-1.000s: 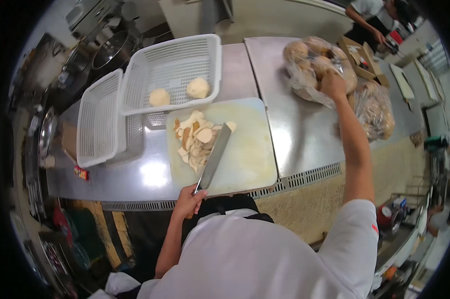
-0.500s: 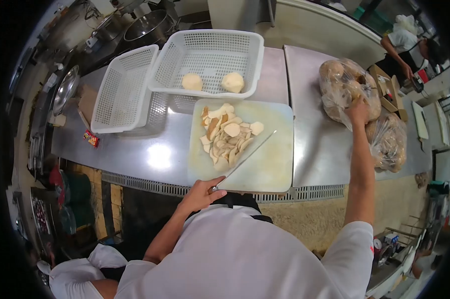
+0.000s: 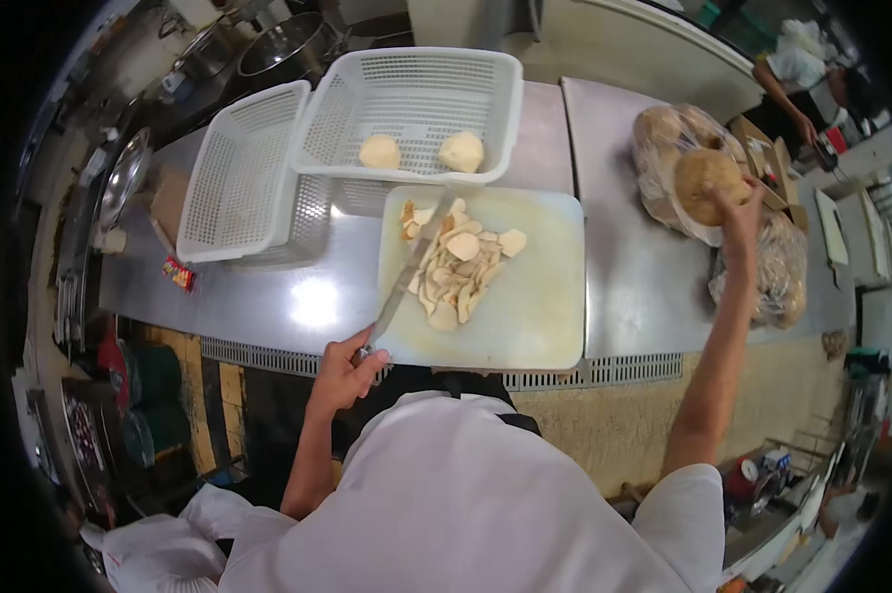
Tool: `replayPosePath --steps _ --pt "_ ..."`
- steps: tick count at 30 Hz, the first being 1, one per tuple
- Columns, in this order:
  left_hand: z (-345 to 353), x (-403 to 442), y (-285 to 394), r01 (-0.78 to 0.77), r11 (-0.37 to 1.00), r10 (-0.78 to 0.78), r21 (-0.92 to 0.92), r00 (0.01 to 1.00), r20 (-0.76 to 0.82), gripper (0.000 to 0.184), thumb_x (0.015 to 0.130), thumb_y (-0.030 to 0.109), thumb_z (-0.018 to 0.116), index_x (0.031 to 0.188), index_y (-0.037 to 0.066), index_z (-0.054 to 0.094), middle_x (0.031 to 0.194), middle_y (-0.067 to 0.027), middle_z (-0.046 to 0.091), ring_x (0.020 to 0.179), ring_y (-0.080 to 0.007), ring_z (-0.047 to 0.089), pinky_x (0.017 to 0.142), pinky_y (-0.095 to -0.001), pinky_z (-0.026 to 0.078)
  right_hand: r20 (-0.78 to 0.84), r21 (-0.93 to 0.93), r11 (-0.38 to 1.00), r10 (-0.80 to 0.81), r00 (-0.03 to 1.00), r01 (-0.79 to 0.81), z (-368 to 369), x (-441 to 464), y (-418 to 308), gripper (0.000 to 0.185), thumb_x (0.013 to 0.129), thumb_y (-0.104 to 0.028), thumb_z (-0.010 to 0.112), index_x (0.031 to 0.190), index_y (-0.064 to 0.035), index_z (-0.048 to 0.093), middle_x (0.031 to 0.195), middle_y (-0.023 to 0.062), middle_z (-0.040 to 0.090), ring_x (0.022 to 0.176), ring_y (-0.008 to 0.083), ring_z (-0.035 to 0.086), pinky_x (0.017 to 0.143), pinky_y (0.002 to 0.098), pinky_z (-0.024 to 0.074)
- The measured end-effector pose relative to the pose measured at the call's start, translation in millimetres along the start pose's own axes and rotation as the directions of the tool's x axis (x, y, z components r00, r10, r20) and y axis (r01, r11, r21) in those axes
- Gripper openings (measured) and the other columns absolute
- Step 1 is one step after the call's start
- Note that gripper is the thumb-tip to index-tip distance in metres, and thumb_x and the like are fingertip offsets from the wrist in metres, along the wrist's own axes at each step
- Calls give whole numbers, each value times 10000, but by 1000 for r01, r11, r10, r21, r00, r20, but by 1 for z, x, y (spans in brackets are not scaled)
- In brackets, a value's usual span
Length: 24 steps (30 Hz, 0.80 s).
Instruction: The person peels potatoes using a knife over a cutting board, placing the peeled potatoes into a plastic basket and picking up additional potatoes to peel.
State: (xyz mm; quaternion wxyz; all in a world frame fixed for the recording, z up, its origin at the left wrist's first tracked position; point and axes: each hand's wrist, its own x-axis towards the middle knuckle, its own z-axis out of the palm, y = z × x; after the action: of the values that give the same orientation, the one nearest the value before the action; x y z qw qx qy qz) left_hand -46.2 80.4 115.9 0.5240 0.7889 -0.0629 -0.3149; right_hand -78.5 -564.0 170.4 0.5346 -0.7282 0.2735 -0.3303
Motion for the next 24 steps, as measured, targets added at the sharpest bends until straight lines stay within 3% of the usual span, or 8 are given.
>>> replayPosePath --steps 3,7,9,14,17,19,20,24 --pt "6 9 13 13 999 -13 -34 1000 2 556 1009 267 684 1487 17 551 542 33 507 431 -41 446 417 -255 366 222 199 956 171 960 -217 37 -90 -13 762 748 -125 844 1390 -64 440 1318 166 564 1196 270 607 969 384 557" --pt "18 17 15 76 989 -66 -128 995 80 512 1069 330 594 1489 40 554 577 25 488 431 -63 457 413 -258 388 448 47 881 402 799 -470 99 -189 28 745 734 -122 865 1384 -123 502 1089 191 690 932 275 720 788 378 624" --pt "23 18 15 80 989 -67 -122 992 110 517 1084 364 556 1491 44 552 581 18 489 433 -66 457 415 -262 391 445 -92 832 526 725 -547 125 -227 38 680 755 -117 859 1363 -138 557 1075 149 714 966 256 712 838 376 603" --pt "33 15 13 106 994 -98 -25 973 207 570 1110 464 461 1499 56 544 582 11 471 471 -57 471 448 -264 420 364 -96 852 511 779 -514 153 -282 41 764 779 -158 867 1446 -72 505 1220 154 661 1117 240 665 941 370 567" --pt "44 16 11 58 993 -85 101 957 278 576 1113 471 431 1471 40 562 600 -90 569 485 -182 575 506 -342 485 368 -94 852 510 777 -515 154 -299 25 954 747 -106 897 1537 -47 365 1363 154 575 1211 242 614 1004 384 548" --pt "50 14 15 -241 927 151 287 942 301 534 1109 431 437 1423 26 589 715 -236 656 581 -380 651 598 -442 528 488 -201 901 432 758 -384 152 -304 9 1113 691 -51 935 1572 -65 256 1442 147 509 1272 251 573 1037 394 537" --pt "50 10 16 -261 916 156 304 931 331 485 1099 379 452 1395 20 589 829 -299 667 695 -487 649 676 -516 529 489 -206 898 439 754 -389 151 -305 14 1113 691 -51 935 1572 -65 256 1442 147 509 1272 251 573 1037 394 537" --pt "33 -18 35 -330 856 161 399 902 401 448 1093 336 465 1387 20 582 781 -258 684 683 -466 666 684 -534 535 498 -223 915 403 768 -335 151 -306 31 1278 630 -62 969 1576 -23 110 1430 182 523 1284 273 580 1065 372 513"
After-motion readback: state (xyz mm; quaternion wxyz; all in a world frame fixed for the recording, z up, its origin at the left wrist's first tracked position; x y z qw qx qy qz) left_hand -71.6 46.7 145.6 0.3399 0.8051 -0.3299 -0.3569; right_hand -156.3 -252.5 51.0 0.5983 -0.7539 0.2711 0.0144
